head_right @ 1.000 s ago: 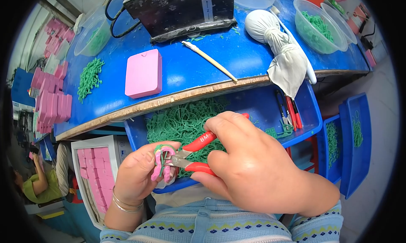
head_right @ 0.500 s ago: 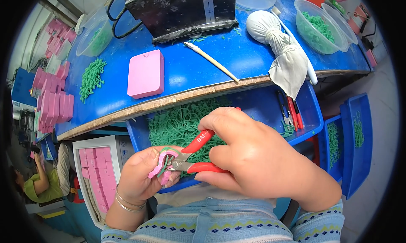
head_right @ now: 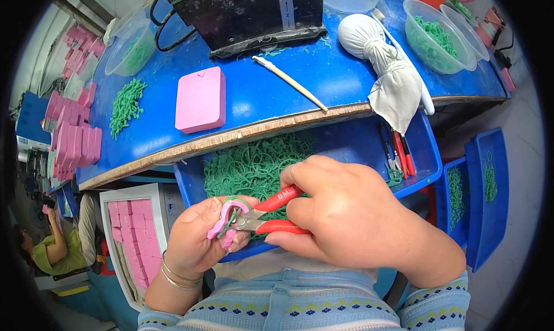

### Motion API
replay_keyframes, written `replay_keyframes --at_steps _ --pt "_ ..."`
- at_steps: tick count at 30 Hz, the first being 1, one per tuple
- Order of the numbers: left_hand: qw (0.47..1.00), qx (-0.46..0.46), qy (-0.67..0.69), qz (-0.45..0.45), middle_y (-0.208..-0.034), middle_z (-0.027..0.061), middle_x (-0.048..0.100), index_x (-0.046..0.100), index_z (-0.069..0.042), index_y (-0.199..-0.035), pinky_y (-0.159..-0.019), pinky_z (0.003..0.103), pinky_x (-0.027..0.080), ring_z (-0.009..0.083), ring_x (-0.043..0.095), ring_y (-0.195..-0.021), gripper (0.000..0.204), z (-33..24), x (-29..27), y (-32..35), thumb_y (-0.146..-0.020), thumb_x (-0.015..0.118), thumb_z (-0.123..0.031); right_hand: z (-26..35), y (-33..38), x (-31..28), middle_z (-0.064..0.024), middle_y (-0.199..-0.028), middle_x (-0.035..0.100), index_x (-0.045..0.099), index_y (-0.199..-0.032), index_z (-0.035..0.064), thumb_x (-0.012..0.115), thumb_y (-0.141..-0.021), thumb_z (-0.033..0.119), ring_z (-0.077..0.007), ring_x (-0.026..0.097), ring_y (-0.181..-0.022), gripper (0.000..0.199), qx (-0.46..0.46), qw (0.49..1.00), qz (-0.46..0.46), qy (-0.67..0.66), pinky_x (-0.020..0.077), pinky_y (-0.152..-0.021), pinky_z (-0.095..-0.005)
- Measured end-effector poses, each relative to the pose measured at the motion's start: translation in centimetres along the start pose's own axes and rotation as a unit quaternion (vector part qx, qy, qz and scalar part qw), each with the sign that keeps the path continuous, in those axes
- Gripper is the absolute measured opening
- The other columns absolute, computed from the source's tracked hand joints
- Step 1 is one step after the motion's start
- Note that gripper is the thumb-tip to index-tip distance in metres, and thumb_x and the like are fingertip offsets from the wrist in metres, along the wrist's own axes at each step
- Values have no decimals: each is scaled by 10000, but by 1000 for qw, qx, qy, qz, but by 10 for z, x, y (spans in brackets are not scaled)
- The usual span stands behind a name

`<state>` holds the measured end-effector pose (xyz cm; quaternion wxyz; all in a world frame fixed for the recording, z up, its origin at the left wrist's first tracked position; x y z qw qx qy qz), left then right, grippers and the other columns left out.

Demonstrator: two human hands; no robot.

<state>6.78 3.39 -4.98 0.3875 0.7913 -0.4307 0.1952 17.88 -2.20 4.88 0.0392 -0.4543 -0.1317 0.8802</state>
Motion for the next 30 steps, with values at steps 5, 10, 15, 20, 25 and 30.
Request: replay_keyframes --at_steps 5,10,15,20,25,30 --pt "1000 -1 -2 13 -905 166 573 456 128 -1144 -564 264 413 147 472 -621 429 0 0 -1 -964 354 -248 1 1 6 -81 -716 521 567 -585 55 714 -646 280 -242 543 -623 276 2 997 49 57 444 -523 -333" --pt "998 34 22 -45 -978 166 575 450 108 -1169 -588 258 429 159 517 -681 433 -9 -13 -3 -963 355 -260 2 1 -7 -96 -761 553 567 -593 56 719 -646 272 -248 550 -630 270 7 999 -2 46 448 -536 -323" --pt "997 77 -14 14 -1104 163 536 374 71 -1255 -746 295 465 179 542 -832 396 -18 -5 4 -951 390 -182 -12 4 -40 -143 -849 572 534 -596 7 725 -664 172 -279 548 -686 261 46 988 -150 11 448 -595 -334" --pt "995 95 -37 -7 -1086 216 549 396 34 -1229 -763 384 527 268 609 -867 381 -17 -3 4 -916 478 -167 -21 -8 -66 -98 -813 558 567 -615 6 706 -685 163 -249 528 -706 221 77 938 -264 211 435 -588 -345" --pt "994 109 -2 2 -920 174 566 465 25 -966 -617 372 577 277 637 -797 130 -18 0 3 -907 472 -91 -51 -30 -53 -91 -843 555 607 -643 18 690 -693 219 -244 529 -800 223 128 900 -240 340 456 -617 -341" --pt "990 124 -26 -54 -909 122 565 482 15 -966 -714 373 568 194 615 -809 106 -24 -9 4 -880 517 -37 -30 -33 -52 -105 -849 543 569 -851 21 691 -694 196 -287 499 -824 265 55 894 -289 338 430 -687 -370"
Point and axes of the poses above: each hand's wrist, its own y-axis away from the middle knuckle, its own x-axis out of the palm, z = x × y, the point moved 9 cm from there along -y, towards the middle knuckle
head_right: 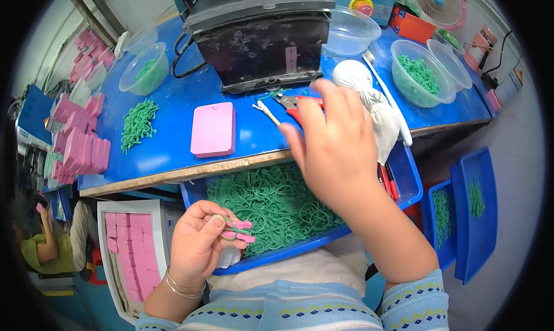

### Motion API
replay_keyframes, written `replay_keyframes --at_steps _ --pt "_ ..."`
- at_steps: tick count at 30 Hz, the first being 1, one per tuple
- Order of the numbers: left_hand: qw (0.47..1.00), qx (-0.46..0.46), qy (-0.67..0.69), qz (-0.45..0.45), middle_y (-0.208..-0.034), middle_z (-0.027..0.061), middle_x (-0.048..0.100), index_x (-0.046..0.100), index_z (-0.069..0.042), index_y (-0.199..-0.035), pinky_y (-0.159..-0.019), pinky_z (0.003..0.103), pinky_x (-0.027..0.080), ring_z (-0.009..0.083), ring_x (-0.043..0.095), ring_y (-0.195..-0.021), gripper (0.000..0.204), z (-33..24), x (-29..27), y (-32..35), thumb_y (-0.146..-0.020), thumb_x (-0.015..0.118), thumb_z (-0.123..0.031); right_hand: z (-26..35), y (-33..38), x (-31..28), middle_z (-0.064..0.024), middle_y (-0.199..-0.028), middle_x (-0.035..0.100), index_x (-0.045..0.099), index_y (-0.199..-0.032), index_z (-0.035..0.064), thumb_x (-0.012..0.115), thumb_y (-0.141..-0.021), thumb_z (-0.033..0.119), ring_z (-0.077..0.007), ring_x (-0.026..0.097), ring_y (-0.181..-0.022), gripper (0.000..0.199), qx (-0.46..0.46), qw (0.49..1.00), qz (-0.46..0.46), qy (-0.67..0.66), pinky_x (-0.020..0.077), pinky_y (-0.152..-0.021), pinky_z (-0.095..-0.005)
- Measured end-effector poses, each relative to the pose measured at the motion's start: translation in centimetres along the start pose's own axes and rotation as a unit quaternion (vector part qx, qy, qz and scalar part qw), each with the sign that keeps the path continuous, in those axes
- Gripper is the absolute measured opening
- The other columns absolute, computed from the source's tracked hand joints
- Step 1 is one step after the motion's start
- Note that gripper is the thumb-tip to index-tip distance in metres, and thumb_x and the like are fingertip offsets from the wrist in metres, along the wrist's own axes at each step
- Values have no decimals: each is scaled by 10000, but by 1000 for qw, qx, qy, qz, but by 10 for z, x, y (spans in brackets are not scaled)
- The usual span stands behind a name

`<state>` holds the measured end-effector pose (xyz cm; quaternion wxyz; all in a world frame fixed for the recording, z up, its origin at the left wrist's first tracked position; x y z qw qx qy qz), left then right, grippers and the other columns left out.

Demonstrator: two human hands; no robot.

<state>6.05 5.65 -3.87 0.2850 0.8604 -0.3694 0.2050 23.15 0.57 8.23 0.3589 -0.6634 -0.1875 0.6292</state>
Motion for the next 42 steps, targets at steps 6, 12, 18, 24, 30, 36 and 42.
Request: replay_keyframes --at_steps 6,12,18,24,30,36,42 --pt "994 76 -80 12 -896 101 589 503 4 -974 -576 210 484 124 588 -785 121 -9 0 2 -865 545 -27 48 59 28 -52 -716 586 589 -851 7 675 -780 209 -149 556 -629 231 193 722 357 -560 426 -578 -270" --pt "996 52 -65 38 -915 112 602 516 14 -1022 -530 194 437 100 557 -724 189 -7 13 1 -841 570 10 44 96 55 -52 -830 636 618 -914 -20 588 -858 80 -78 580 -758 119 366 482 361 -710 463 -650 -210" --pt "996 20 -67 53 -943 143 603 515 32 -1045 -576 251 508 155 601 -744 220 -2 13 6 -834 575 15 43 102 53 -61 -834 637 617 -920 -18 604 -845 71 -86 588 -767 117 359 421 363 -750 474 -672 -219" --pt "998 -27 -8 62 -862 177 606 508 37 -1020 -554 301 550 194 619 -696 192 8 18 4 -837 558 7 51 111 58 -58 -875 620 589 -922 -11 614 -828 32 -88 580 -789 107 329 421 333 -777 470 -693 -224" --pt "994 -45 33 97 -917 136 610 517 26 -1004 -607 292 527 150 586 -714 166 11 20 5 -851 563 -19 51 108 52 -68 -880 615 584 -911 -12 617 -818 16 -97 572 -822 102 307 443 325 -777 463 -733 -236" --pt "989 -52 67 123 -930 146 614 517 16 -992 -614 290 519 147 584 -728 133 14 22 4 -865 538 -20 48 106 47 -71 -876 615 586 -896 -21 606 -813 0 -106 571 -823 88 273 499 350 -744 461 -731 -248" --pt "981 -66 90 160 -914 143 618 515 15 -1002 -605 281 516 147 592 -726 148 21 25 7 -866 547 -34 48 105 44 -67 -856 611 592 -905 -10 619 -797 15 -103 567 -786 114 244 526 355 -733 457 -679 -243"
Point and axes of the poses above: each hand's wrist, its own y-axis away from the middle knuckle, its own x-axis out of the palm, z = x × y, the point moved 9 cm from there along -y, towards the middle knuckle
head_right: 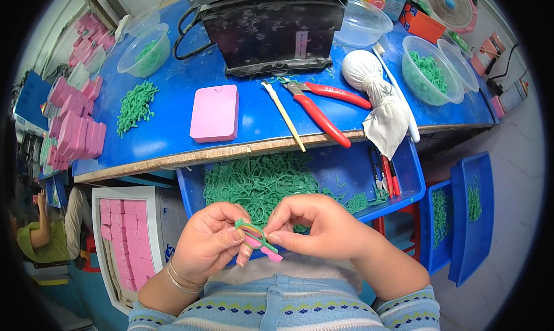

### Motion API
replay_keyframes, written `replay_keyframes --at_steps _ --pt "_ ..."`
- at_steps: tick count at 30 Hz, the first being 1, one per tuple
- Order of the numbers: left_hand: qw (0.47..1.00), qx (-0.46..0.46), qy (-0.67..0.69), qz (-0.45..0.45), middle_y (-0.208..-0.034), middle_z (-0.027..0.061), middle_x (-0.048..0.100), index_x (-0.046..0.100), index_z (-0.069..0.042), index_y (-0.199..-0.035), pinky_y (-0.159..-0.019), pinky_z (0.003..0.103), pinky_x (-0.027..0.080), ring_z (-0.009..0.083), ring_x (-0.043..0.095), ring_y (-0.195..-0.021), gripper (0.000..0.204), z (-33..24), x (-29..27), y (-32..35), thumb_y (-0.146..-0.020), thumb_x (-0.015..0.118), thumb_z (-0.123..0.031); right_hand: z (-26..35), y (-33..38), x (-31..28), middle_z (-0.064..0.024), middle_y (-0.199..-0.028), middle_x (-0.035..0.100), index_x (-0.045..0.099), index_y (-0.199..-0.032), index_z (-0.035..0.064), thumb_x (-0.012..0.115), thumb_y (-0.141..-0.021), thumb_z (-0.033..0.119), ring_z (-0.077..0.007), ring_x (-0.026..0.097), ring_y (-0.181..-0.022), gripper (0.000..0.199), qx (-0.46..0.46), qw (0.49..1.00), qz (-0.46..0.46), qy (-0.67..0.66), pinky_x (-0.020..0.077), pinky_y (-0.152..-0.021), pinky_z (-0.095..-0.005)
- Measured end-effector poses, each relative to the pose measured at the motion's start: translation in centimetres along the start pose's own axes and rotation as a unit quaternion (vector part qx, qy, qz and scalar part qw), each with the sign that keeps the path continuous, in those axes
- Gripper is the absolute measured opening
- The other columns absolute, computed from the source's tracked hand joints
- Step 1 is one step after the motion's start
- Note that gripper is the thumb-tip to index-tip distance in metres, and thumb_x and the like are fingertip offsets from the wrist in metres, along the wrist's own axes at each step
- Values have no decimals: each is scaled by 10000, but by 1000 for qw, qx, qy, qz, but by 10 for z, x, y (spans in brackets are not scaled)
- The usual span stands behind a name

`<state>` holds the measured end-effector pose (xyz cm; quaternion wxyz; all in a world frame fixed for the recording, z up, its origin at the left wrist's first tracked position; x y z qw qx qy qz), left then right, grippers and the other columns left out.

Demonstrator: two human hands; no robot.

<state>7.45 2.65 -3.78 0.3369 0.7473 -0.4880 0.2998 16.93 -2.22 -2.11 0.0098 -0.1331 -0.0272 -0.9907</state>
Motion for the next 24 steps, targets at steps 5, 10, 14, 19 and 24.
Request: replay_keyframes --at_steps 5,10,14,19,24 --pt "995 -17 -84 -52 -899 119 599 518 32 -1002 -588 253 516 141 598 -739 180 1 -3 0 -842 580 -21 20 -4 -1 -65 -809 595 613 -922 8 636 -761 26 -117 557 -722 164 -91 986 -66 121 442 -642 -238" --pt "977 38 -191 -90 -957 118 576 518 49 -1009 -595 247 521 142 599 -759 206 -14 0 0 -821 593 9 26 -4 -4 -73 -791 595 635 -887 18 642 -743 31 -147 566 -710 144 -101 970 -81 205 441 -631 -258" --pt "947 53 -304 -89 -971 110 571 514 51 -1011 -630 249 528 146 597 -809 207 -23 3 3 -819 588 21 33 -4 1 -79 -768 605 636 -848 22 657 -718 28 -186 580 -717 131 -128 956 -75 252 450 -636 -295" --pt "971 52 -228 -52 -982 114 570 498 46 -1025 -720 275 524 158 594 -869 208 -18 7 2 -829 566 34 33 -5 1 -79 -759 610 629 -810 26 665 -701 23 -197 587 -730 115 -130 961 -69 235 455 -647 -301" --pt "977 54 -203 -19 -987 118 572 480 43 -1043 -790 304 508 172 594 -903 212 -17 13 3 -842 545 38 19 -4 -1 -73 -798 602 615 -810 17 651 -716 3 -164 591 -761 102 -88 988 -39 117 469 -661 -280"
Point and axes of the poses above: each hand's wrist, its own y-axis away from the middle knuckle, its own x-axis out of the palm, z = x × y, the point moved 9 cm from there along -y, towards the middle knuckle
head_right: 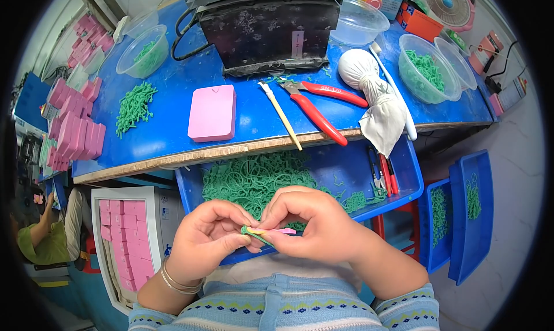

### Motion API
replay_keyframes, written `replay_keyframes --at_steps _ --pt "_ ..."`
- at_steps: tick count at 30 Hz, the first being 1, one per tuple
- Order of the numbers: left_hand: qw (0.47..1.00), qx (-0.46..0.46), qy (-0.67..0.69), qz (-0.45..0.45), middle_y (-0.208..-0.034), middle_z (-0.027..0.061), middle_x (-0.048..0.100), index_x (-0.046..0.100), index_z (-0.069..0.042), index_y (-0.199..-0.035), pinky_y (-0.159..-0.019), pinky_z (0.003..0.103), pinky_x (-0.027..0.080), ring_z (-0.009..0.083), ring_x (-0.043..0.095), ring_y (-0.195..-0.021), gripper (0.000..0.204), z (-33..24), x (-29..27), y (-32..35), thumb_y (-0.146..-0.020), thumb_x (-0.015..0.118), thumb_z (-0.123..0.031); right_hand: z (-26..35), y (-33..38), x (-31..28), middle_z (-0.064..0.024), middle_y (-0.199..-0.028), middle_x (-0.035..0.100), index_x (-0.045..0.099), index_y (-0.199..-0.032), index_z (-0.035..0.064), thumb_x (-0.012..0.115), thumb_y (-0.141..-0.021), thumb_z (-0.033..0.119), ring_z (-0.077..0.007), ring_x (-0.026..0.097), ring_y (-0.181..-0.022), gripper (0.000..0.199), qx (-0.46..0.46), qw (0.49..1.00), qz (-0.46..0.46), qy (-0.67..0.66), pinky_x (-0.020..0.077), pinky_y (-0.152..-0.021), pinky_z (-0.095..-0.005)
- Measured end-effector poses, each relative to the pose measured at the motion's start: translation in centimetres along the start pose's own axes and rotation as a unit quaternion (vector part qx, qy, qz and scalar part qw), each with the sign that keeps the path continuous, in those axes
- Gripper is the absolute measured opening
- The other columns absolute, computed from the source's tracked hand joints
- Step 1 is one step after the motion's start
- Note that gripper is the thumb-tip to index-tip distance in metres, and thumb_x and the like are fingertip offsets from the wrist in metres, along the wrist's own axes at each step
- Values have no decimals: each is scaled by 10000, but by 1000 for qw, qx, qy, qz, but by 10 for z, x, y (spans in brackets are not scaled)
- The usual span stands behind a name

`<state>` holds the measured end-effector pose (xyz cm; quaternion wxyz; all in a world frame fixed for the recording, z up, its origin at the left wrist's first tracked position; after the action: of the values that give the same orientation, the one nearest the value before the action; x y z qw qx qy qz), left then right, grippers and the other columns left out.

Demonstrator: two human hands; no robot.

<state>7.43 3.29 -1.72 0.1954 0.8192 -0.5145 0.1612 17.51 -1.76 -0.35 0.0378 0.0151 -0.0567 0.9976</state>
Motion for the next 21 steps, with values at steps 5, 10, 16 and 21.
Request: replay_keyframes --at_steps 5,10,16,21 --pt "1000 -2 8 24 -990 121 566 470 40 -1047 -786 304 506 178 597 -900 203 0 6 1 -853 531 33 -7 3 3 -73 -847 575 595 -840 -3 631 -748 -27 -128 581 -797 102 28 994 9 -105 482 -679 -256" --pt "999 1 6 37 -983 132 565 455 41 -1052 -775 310 511 189 604 -887 201 1 7 1 -862 519 27 -9 4 4 -83 -856 574 571 -836 -9 615 -766 -44 -123 578 -811 90 41 987 18 -156 482 -678 -250" --pt "999 19 39 21 -996 150 566 444 41 -1065 -752 317 517 223 610 -878 221 -2 3 1 -859 521 31 -11 5 1 -100 -865 584 519 -834 -1 599 -787 -36 -108 572 -807 99 31 973 -3 -227 468 -655 -223" --pt "999 -15 29 -30 -976 146 583 464 42 -1074 -704 296 522 201 616 -834 244 -2 -3 0 -846 548 21 -23 8 -4 -88 -827 541 521 -825 10 622 -787 6 -152 576 -806 108 117 956 -65 -259 457 -668 -248"
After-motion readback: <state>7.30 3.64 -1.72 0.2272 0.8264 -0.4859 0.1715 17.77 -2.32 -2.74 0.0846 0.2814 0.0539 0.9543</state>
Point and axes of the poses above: each hand's wrist, its own y-axis away from the middle knuckle, its own x-axis out of the palm, z = x × y, the point moved 9 cm from there along -y, towards the middle knuckle
